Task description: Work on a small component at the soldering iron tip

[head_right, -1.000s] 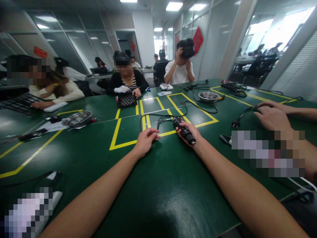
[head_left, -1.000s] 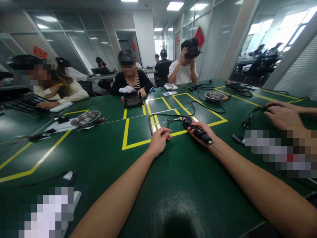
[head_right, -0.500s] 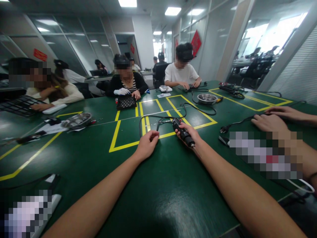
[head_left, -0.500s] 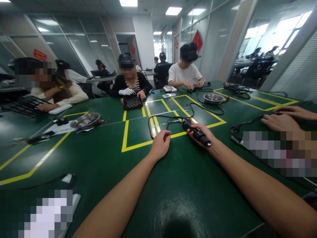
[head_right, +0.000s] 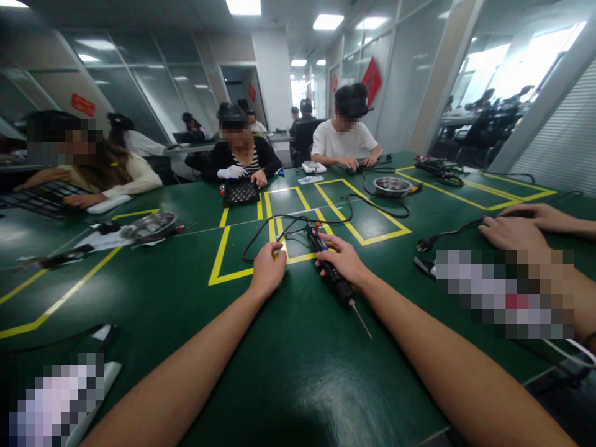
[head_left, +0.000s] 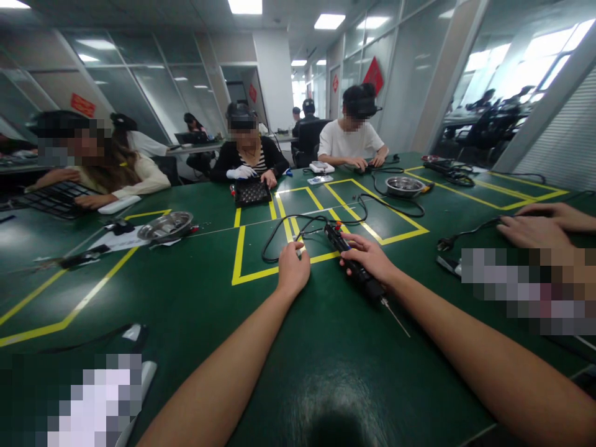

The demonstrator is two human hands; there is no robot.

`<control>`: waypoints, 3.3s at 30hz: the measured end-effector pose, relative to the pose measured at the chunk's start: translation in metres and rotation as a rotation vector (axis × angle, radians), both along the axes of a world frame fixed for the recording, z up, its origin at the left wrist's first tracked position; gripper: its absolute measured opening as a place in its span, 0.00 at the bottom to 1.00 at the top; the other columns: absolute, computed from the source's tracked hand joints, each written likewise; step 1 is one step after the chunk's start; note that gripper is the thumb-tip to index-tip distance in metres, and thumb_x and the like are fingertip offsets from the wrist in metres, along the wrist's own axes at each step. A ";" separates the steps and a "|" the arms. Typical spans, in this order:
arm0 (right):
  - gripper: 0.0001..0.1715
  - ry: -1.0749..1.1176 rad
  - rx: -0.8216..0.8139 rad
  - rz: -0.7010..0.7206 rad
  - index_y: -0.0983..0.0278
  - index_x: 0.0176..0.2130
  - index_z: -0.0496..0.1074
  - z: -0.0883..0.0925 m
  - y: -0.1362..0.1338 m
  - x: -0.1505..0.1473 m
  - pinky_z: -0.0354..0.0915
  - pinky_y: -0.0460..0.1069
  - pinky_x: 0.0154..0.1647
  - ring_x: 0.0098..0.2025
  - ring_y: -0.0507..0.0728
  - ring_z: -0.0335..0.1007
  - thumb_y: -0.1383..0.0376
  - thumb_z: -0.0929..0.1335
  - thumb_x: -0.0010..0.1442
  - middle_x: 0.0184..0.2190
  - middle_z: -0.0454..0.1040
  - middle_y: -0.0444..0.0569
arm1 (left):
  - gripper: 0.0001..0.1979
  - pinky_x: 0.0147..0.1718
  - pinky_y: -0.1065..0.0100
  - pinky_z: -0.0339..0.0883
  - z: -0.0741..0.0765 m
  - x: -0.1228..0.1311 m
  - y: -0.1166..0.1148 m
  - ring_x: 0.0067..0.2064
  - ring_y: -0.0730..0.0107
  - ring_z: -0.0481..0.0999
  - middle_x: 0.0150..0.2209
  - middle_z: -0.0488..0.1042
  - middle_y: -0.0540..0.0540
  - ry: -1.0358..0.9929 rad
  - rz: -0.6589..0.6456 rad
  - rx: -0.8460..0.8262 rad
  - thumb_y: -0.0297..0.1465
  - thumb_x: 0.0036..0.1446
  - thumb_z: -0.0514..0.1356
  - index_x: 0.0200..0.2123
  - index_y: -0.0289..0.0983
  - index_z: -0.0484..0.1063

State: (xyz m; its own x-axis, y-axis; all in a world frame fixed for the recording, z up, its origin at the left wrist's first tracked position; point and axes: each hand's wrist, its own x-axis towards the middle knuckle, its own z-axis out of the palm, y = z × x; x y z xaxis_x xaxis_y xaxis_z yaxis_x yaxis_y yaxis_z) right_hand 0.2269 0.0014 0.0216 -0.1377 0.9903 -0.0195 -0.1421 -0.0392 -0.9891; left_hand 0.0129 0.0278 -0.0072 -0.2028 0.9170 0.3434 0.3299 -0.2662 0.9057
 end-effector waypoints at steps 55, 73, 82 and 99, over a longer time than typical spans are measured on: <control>0.43 -0.227 0.074 0.092 0.66 0.63 0.59 -0.018 -0.018 -0.034 0.70 0.48 0.24 0.25 0.54 0.76 0.60 0.76 0.55 0.32 0.77 0.46 | 0.10 0.35 0.64 0.72 0.002 0.004 -0.005 0.33 0.69 0.76 0.44 0.72 0.42 0.200 -0.214 0.162 0.33 0.68 0.54 0.49 0.36 0.67; 0.43 -0.222 0.080 0.091 0.67 0.63 0.59 -0.017 -0.020 -0.035 0.71 0.48 0.25 0.26 0.54 0.76 0.60 0.76 0.55 0.35 0.77 0.47 | 0.15 0.31 0.67 0.72 0.000 0.004 -0.006 0.33 0.70 0.78 0.44 0.74 0.44 0.027 -0.289 0.038 0.43 0.66 0.56 0.48 0.39 0.64; 0.46 -0.236 0.059 0.108 0.65 0.64 0.58 -0.018 -0.020 -0.035 0.70 0.48 0.25 0.27 0.54 0.76 0.59 0.76 0.54 0.37 0.78 0.49 | 0.14 0.26 0.68 0.74 -0.002 0.001 0.002 0.31 0.69 0.78 0.37 0.74 0.47 -0.212 -0.356 -0.046 0.43 0.64 0.58 0.42 0.37 0.65; 0.45 -0.233 0.060 0.131 0.66 0.64 0.58 -0.014 -0.020 -0.035 0.70 0.48 0.26 0.27 0.54 0.76 0.60 0.76 0.54 0.40 0.78 0.51 | 0.16 0.26 0.68 0.74 -0.009 0.000 0.008 0.29 0.71 0.78 0.35 0.74 0.48 -0.236 -0.291 -0.068 0.42 0.64 0.59 0.46 0.37 0.64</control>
State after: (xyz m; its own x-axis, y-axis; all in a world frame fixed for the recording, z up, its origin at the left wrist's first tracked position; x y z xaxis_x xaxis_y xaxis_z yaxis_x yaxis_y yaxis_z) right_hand 0.1917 -0.0190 0.0074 -0.2633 0.9647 -0.0075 0.0923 0.0174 -0.9956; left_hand 0.0125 0.0362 -0.0159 0.0035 0.9670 0.2547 0.0293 -0.2547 0.9666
